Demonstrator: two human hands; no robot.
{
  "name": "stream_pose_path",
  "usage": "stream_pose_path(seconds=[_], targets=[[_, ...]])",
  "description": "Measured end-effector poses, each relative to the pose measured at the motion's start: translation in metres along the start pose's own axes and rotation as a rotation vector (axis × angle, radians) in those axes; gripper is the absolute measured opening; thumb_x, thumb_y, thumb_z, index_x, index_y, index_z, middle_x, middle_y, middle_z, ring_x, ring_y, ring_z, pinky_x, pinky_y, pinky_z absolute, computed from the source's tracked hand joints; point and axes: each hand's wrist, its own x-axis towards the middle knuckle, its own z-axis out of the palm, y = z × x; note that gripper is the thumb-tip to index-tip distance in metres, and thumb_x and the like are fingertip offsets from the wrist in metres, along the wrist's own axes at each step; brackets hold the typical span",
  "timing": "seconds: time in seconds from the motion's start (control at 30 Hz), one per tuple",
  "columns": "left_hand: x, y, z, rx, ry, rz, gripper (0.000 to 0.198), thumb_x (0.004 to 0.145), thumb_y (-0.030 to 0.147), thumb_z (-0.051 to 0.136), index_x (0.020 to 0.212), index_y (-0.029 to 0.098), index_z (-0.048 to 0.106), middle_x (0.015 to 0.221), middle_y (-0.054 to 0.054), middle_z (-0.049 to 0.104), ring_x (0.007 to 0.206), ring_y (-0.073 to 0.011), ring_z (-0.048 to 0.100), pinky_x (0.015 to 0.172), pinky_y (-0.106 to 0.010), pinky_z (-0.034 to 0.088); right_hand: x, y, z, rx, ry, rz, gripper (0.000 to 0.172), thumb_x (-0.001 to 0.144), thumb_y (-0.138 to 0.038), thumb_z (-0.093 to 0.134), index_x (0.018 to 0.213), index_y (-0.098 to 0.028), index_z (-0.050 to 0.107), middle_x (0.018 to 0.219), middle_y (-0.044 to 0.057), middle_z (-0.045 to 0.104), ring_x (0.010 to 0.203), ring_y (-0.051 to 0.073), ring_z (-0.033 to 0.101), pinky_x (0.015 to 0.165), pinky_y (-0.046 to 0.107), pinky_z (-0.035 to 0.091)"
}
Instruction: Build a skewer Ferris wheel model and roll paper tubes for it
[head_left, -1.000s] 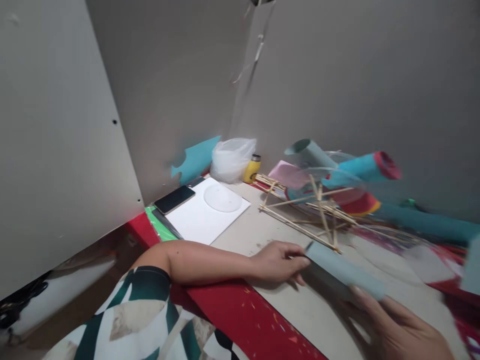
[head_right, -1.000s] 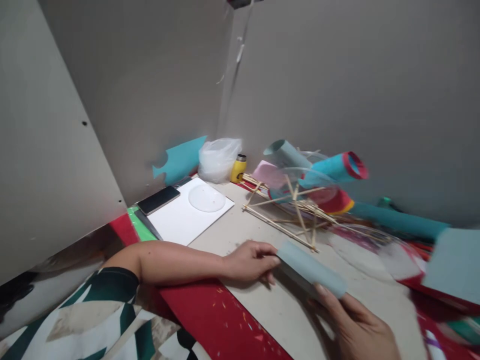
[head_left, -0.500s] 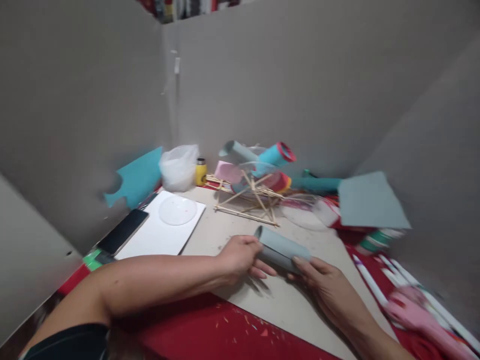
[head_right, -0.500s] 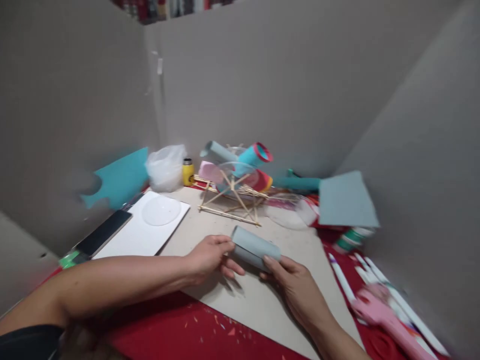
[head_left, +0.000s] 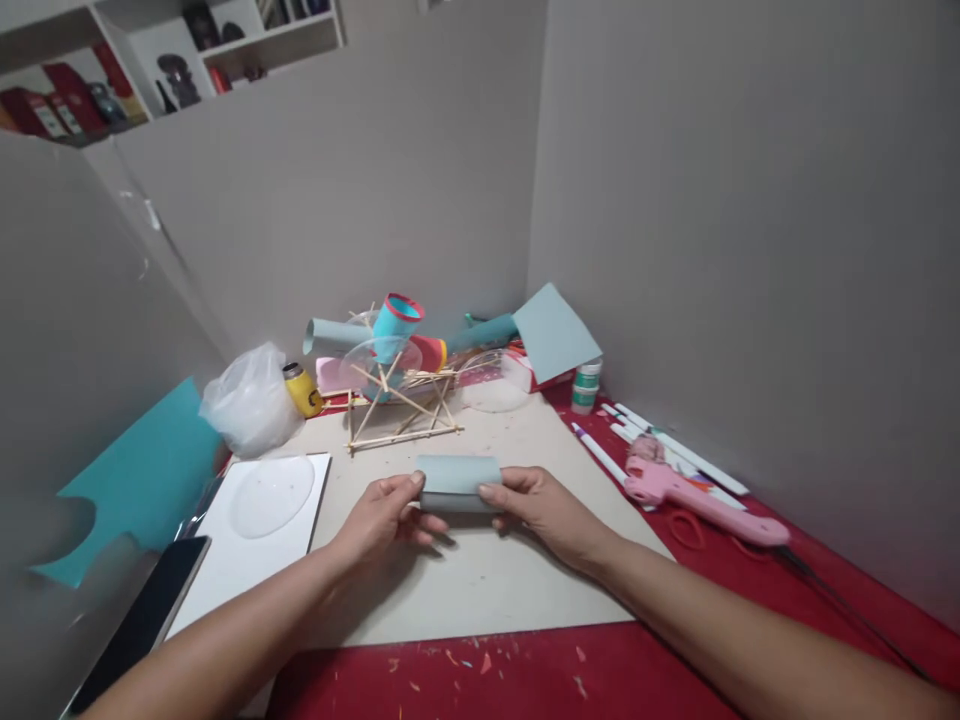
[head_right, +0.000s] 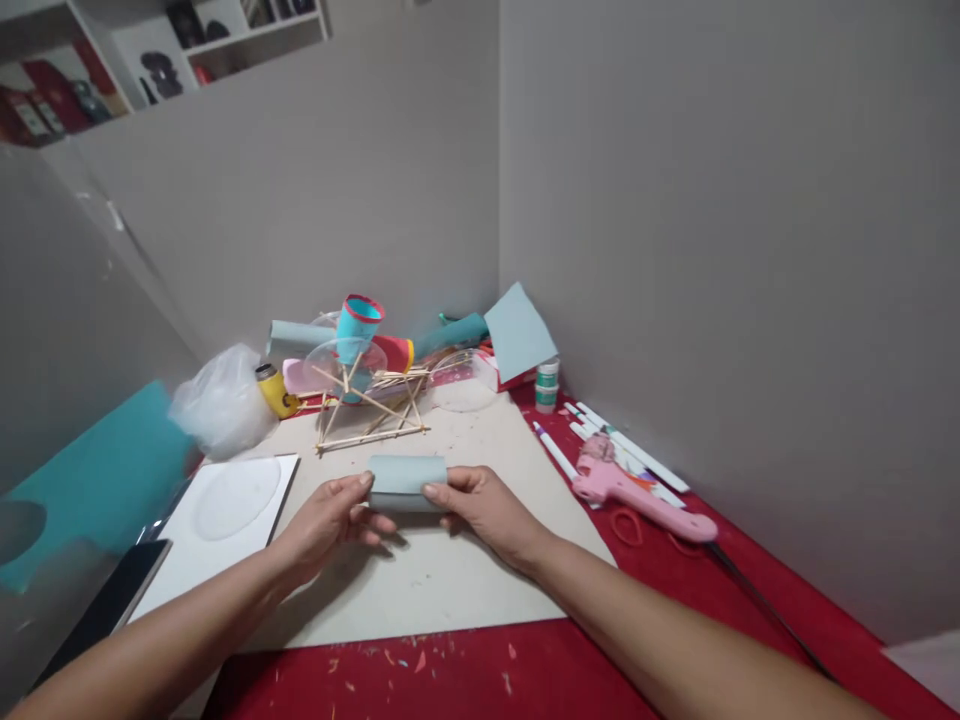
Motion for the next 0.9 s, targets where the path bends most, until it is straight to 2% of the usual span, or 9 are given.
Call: stream_pose_path(seconds=[0.17, 0.33, 0.57, 0.73, 0.9], targets=[[0.013, -0.008, -0.008, 0.019, -0.106, -0.011, 0.049, 0.084, 0.054, 0.064, 0.103, 0.009, 0.062, 0.084, -0.012, 0.072, 0.063, -0.0161, 0.07, 0.052, -0.02, 0.054, 0.002, -0.001, -0.004, -0.037, 0.01, -0.051, 0.037, 0.067, -0.048, 0.08, 0.084, -0.015, 0.08, 0.065, 0.001, 0.066, 0.056, 0.009, 0.047, 0.051, 0.021, 0.042], [0.023, -0.014, -0.012, 0.002, -0.145, -0.048, 0.04, 0.082, 0.049, 0.07, 0.091, 0.01, 0.064, 0.065, -0.009, 0.07, 0.061, -0.0165, 0.07, 0.054, -0.02, 0.053, 0.002, 0.004, -0.006, -0.078, 0.046, -0.016, 0.034, 0.068, -0.046, 0.079, 0.084, -0.016, 0.08, 0.065, 0.0, 0.064, 0.057, 0.009, 0.046, 0.053, 0.021, 0.043], [0.025, -0.021, -0.014, 0.0, -0.17, -0.063, 0.045, 0.081, 0.049, 0.07, 0.096, 0.007, 0.066, 0.064, -0.012, 0.072, 0.055, -0.015, 0.069, 0.054, -0.019, 0.052, 0.002, 0.006, -0.007, -0.13, 0.044, 0.031, 0.032, 0.071, -0.046, 0.076, 0.081, -0.016, 0.08, 0.062, -0.001, 0.061, 0.055, 0.009, 0.045, 0.052, 0.021, 0.043], [0.022, -0.024, -0.017, -0.012, -0.214, -0.051, 0.049, 0.079, 0.047, 0.073, 0.103, 0.005, 0.066, 0.062, -0.011, 0.071, 0.055, -0.0165, 0.07, 0.049, -0.018, 0.051, 0.002, 0.008, -0.007, -0.131, 0.021, 0.053, 0.036, 0.071, -0.047, 0.077, 0.087, -0.015, 0.079, 0.07, 0.002, 0.065, 0.052, 0.008, 0.046, 0.049, 0.021, 0.043], [0.023, -0.028, -0.015, -0.066, -0.242, -0.059, 0.05, 0.08, 0.048, 0.072, 0.105, 0.006, 0.064, 0.074, -0.013, 0.073, 0.06, -0.0194, 0.072, 0.047, -0.019, 0.051, 0.001, 0.007, -0.003, -0.134, 0.038, 0.043, 0.039, 0.069, -0.05, 0.078, 0.087, -0.015, 0.079, 0.073, 0.003, 0.066, 0.054, 0.009, 0.048, 0.048, 0.022, 0.045]])
